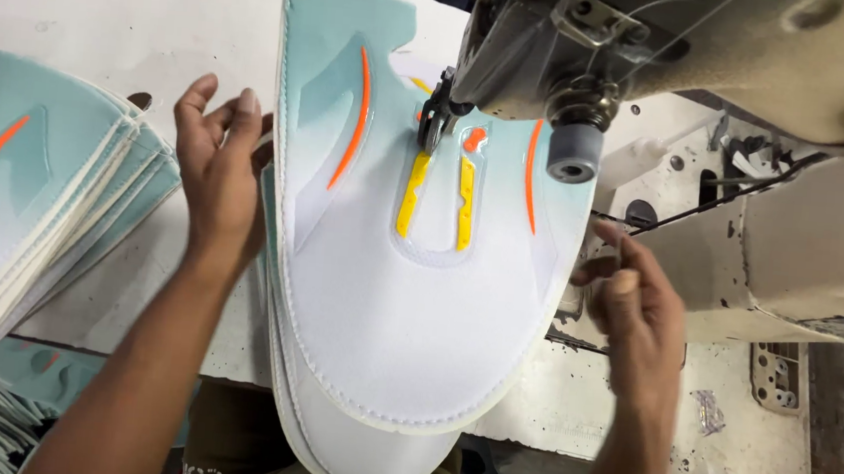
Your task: The person uses a sewing machine to stitch the upper part of light blue and white slippers. They guide the slippers under the needle to sew along the edges and around the decorative orange and yellow accents.
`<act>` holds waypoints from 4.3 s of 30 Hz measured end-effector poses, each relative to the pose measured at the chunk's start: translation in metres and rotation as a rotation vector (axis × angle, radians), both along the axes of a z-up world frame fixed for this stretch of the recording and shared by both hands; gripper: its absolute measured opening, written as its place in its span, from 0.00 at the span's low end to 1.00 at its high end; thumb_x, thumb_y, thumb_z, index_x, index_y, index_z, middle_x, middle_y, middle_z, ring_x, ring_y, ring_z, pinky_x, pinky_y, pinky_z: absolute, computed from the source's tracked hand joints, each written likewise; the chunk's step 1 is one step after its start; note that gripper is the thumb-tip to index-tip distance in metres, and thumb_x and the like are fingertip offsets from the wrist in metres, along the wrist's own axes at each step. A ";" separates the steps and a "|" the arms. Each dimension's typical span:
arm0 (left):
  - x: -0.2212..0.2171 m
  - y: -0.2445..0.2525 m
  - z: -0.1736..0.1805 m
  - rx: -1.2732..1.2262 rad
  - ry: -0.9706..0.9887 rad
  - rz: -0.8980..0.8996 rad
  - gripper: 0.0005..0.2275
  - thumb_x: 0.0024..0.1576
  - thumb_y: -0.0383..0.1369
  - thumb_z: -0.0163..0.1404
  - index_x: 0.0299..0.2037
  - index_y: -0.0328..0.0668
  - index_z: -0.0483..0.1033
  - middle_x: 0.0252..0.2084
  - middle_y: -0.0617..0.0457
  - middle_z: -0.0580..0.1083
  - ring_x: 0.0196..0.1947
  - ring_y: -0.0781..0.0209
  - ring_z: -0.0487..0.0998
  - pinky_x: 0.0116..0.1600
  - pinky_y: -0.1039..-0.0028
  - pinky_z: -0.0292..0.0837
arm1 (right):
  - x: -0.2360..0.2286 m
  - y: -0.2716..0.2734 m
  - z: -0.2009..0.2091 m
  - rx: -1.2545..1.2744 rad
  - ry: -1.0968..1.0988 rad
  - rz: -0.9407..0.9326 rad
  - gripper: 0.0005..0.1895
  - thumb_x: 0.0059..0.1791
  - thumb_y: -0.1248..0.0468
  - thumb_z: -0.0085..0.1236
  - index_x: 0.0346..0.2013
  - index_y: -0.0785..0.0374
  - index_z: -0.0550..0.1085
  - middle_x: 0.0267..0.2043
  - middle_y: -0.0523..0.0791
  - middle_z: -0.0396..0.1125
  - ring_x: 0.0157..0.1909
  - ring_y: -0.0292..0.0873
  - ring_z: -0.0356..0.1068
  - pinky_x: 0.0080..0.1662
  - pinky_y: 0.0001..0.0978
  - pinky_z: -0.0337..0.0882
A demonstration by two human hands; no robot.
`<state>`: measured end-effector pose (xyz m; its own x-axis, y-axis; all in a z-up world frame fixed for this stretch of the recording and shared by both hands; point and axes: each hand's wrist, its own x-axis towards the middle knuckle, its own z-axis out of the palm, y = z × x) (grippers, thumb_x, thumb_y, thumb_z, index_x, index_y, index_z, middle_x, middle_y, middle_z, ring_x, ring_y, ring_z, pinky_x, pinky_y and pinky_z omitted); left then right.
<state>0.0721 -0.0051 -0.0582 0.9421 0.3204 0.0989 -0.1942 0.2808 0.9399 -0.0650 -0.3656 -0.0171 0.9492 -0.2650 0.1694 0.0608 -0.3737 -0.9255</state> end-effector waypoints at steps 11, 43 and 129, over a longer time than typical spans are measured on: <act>0.108 0.008 -0.031 -0.137 0.084 -0.546 0.27 0.60 0.34 0.59 0.66 0.25 0.67 0.50 0.43 0.76 0.42 0.61 0.81 0.46 0.73 0.82 | 0.087 0.038 0.079 -0.984 -0.254 0.169 0.16 0.52 0.58 0.60 0.49 0.65 0.74 0.33 0.49 0.72 0.28 0.45 0.68 0.33 0.36 0.69; -0.088 -0.001 0.050 0.179 0.050 -0.619 0.35 0.54 0.31 0.58 0.73 0.44 0.58 0.53 0.56 0.76 0.48 0.71 0.76 0.52 0.78 0.75 | 0.039 0.012 -0.019 0.732 -0.183 0.440 0.36 0.50 0.56 0.66 0.69 0.69 0.68 0.38 0.50 0.77 0.24 0.25 0.65 0.29 0.12 0.66; 0.048 0.002 0.056 0.567 -0.140 -0.905 0.29 0.55 0.27 0.58 0.70 0.42 0.69 0.52 0.41 0.79 0.50 0.54 0.79 0.57 0.65 0.75 | 0.053 -0.008 0.032 -0.184 0.228 0.126 0.18 0.46 0.67 0.63 0.50 0.70 0.76 0.35 0.48 0.76 0.31 0.37 0.70 0.35 0.30 0.71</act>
<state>0.1200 -0.0033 -0.0022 0.7751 -0.6162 0.1394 -0.2494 -0.0957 0.9637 -0.0120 -0.3740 0.0151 0.9917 -0.1272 -0.0174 -0.0838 -0.5386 -0.8384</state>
